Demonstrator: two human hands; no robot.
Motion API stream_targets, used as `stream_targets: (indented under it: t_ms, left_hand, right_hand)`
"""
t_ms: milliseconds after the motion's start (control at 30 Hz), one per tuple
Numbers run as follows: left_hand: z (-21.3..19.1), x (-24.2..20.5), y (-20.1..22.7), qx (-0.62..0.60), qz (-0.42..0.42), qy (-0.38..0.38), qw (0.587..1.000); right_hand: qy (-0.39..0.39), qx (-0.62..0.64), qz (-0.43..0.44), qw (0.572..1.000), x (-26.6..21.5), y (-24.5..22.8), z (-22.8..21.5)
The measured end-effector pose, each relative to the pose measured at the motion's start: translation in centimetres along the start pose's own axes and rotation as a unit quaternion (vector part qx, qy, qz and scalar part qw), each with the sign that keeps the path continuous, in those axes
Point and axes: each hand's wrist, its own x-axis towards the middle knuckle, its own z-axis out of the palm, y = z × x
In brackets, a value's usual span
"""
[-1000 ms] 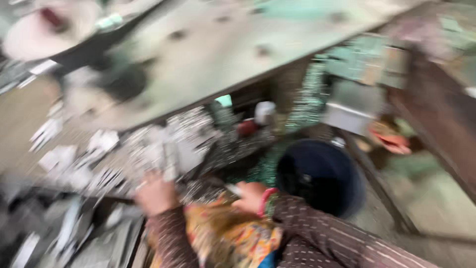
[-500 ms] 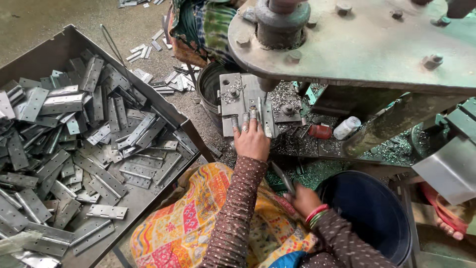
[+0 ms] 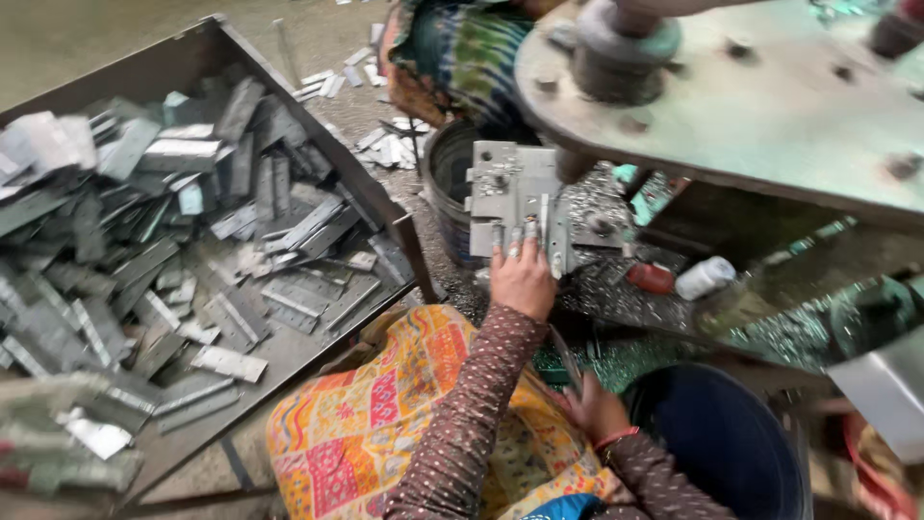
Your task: The person operates a manual press machine to process metal hinge components. They pick up a hinge from a bin, place it into the press, activate the lever, and then remove the processed hinge, repeating this cycle continuously.
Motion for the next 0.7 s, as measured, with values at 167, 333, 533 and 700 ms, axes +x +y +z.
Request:
stream_targets:
  t_ms: [167,333,533,700]
  left_hand:
    - [0.0,-0.9,-0.6,-0.044,-0.023,-0.040,0.998]
    - [2.3,1.5,-0.4,0.027,-0.010,0.038,0.999]
    - [3.1,2.9,-0.3,0.049,-0.036,0.070,0.996]
    - [2.7,2.0,-0.4,0.024,-0.028,0.023,0.999]
  right_hand:
    - [-0.079,-0.042,0.044,0.995,1.2,2.1,1.2]
    - [-0.089,-0.125,0.051,0.987,5.1,3.7,-3.8]
    - [-0.012,-0.096,0.044,0.994,2.5,1.4,0.8]
    - [-0.080,-0.085,0.080,0.990,4.9,1.3,-1.1]
